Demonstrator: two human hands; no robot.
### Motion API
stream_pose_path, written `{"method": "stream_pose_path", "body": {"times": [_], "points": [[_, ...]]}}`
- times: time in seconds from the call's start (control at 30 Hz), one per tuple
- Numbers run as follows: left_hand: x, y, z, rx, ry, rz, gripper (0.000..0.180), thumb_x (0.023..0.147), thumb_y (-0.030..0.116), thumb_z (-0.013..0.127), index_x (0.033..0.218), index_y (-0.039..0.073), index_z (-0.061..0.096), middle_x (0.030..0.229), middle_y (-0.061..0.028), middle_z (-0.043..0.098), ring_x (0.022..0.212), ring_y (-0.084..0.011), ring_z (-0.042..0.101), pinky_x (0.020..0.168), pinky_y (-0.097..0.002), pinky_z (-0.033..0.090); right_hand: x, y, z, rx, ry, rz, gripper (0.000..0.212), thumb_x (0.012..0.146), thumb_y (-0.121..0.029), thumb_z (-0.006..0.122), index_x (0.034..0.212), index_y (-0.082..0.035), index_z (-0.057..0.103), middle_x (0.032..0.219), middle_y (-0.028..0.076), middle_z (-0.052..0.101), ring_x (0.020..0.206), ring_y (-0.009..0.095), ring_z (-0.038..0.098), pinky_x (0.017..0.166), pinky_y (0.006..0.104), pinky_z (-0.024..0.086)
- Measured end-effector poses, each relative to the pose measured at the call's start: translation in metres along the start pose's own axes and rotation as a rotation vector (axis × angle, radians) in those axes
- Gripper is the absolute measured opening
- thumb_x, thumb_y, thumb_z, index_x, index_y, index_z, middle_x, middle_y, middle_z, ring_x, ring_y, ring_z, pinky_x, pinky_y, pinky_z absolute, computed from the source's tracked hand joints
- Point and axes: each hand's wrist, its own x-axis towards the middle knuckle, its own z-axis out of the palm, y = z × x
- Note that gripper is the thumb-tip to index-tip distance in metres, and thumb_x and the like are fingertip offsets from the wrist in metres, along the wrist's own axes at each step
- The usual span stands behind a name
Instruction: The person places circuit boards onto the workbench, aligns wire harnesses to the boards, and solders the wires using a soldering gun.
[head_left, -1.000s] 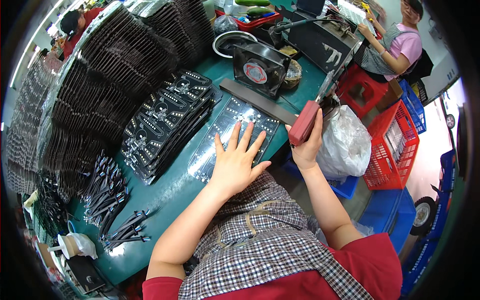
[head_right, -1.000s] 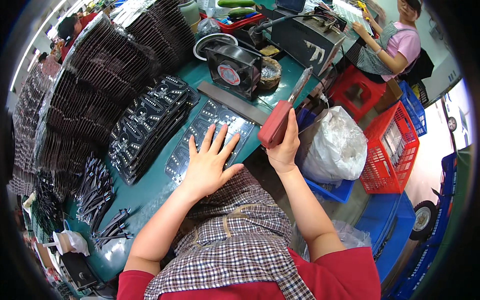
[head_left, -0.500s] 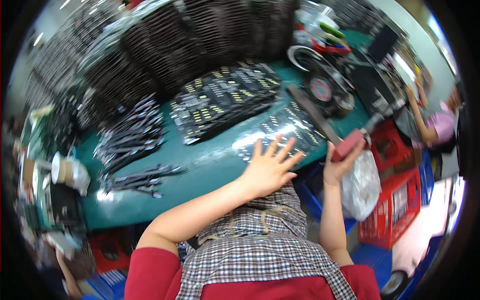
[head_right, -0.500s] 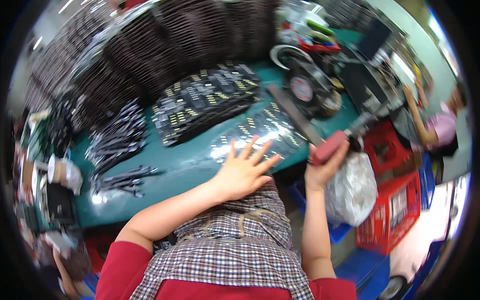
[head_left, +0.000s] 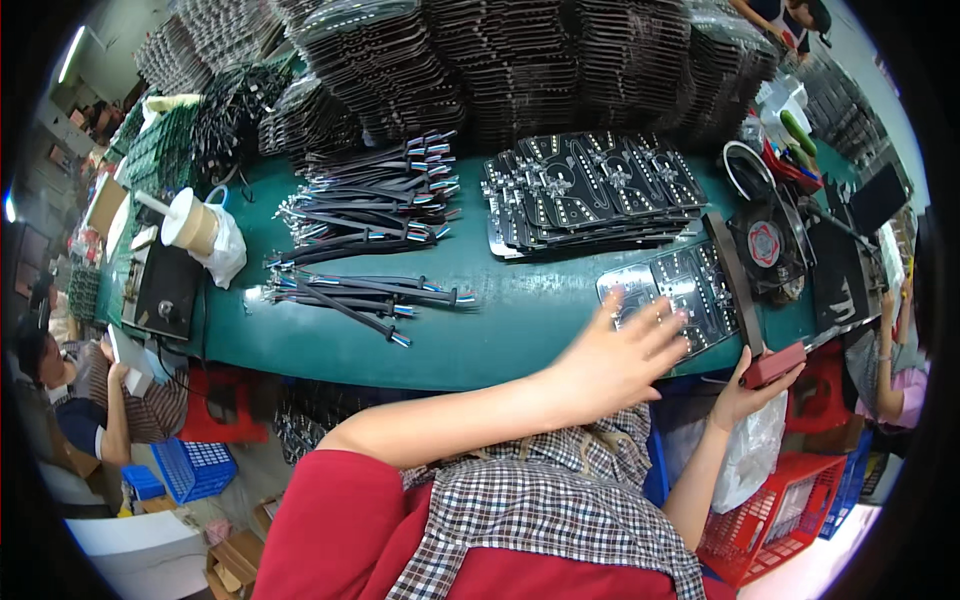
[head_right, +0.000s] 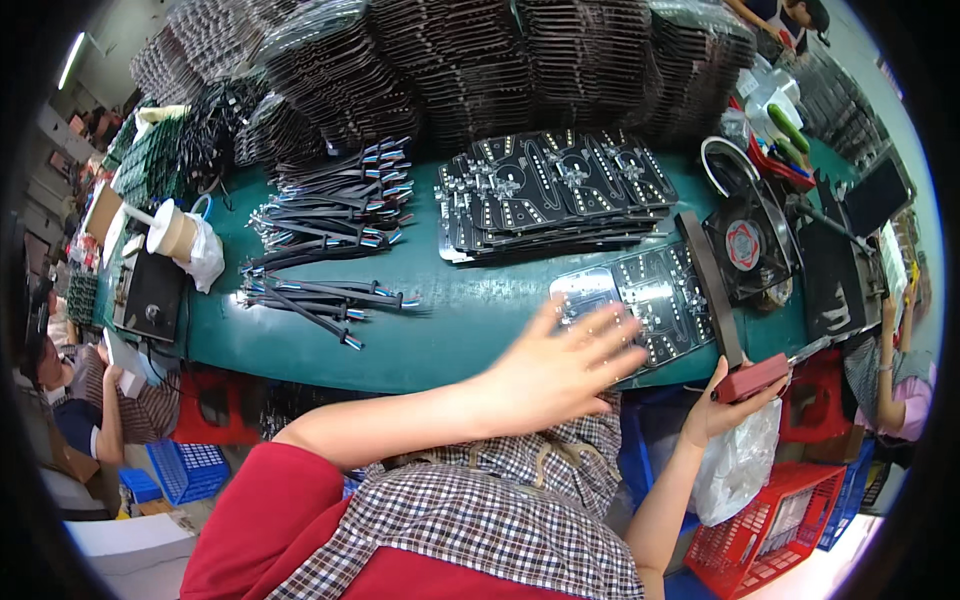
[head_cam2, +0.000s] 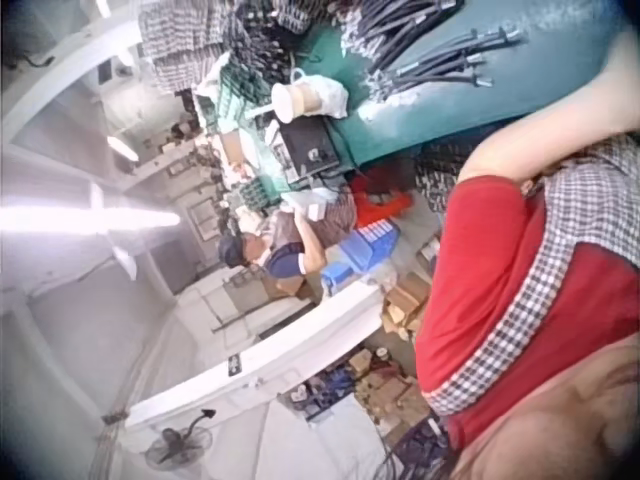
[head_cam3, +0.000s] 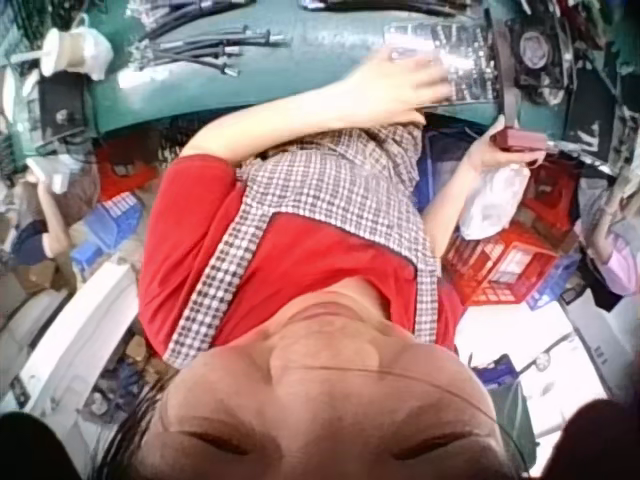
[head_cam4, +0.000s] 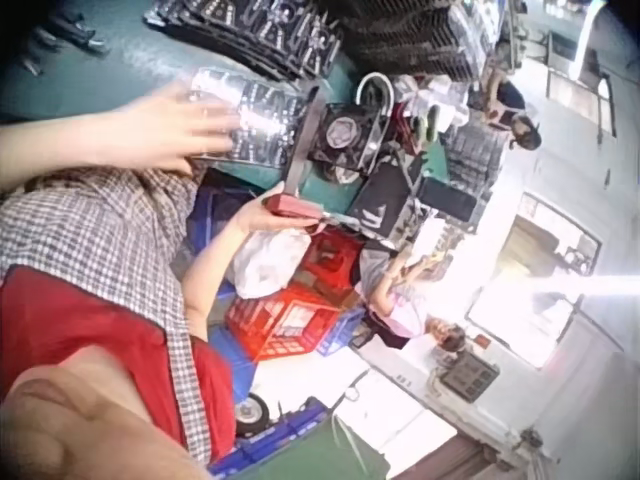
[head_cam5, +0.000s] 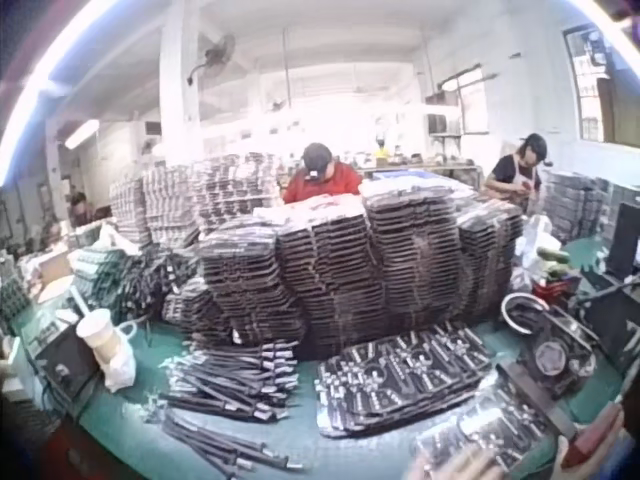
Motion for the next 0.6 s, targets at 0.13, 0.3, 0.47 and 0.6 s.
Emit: {"method": "stream_pose_path", "body": {"times": [0.13, 0.3, 0.47, 0.6], "points": [[-0.074, -0.046, -0.078, 0.269, -0.042, -0.425, 0.050, 0.068, 0.024, 0.075, 0.111, 0.009, 0.054, 0.115, -0.0092, 0.053, 0.117, -0.0275, 0.047, 0.101, -0.0542, 0.027, -0.001, -0.004, -0.006, 0.094, -0.009, 0.030, 0.079, 0.082, 0.005, 0.063, 0.143, 0.001, 0.014, 0.133, 0.023, 0.041, 0.102, 0.028, 0.057, 0.092, 0.0386, 0.045], [-0.121, -0.085, -0.084, 0.302, 0.033, -0.484, 0.034, 0.068, 0.011, 0.073, 0.098, 0.005, 0.059, 0.096, -0.0097, 0.060, 0.099, -0.0266, 0.056, 0.090, -0.0448, 0.040, -0.007, -0.012, -0.022, 0.077, -0.027, 0.049, 0.078, 0.083, 0.005, 0.062, 0.143, 0.002, 0.012, 0.115, 0.023, 0.049, 0.100, 0.029, 0.058, 0.091, 0.0398, 0.046], [-0.110, -0.110, -0.091, 0.235, 0.473, -0.326, 0.021, 0.075, -0.002, 0.065, 0.097, -0.002, 0.062, 0.090, -0.0146, 0.065, 0.067, -0.0258, 0.061, 0.067, -0.0330, 0.051, -0.012, -0.027, -0.041, 0.148, -0.077, 0.080, 0.077, 0.084, 0.008, 0.057, 0.143, 0.001, 0.009, 0.116, 0.019, 0.048, 0.100, 0.029, 0.060, 0.090, 0.0388, 0.045], [-0.060, -0.106, -0.111, 0.086, 0.649, -0.341, 0.019, 0.079, -0.009, 0.059, 0.096, -0.003, 0.063, 0.091, -0.0128, 0.063, 0.075, -0.0212, 0.059, 0.064, -0.0276, 0.048, -0.004, -0.047, -0.074, 0.139, -0.194, 0.290, 0.062, 0.086, 0.002, 0.054, 0.138, 0.002, 0.020, 0.111, 0.015, 0.049, 0.075, 0.015, 0.058, 0.073, 0.0267, 0.047]]}}
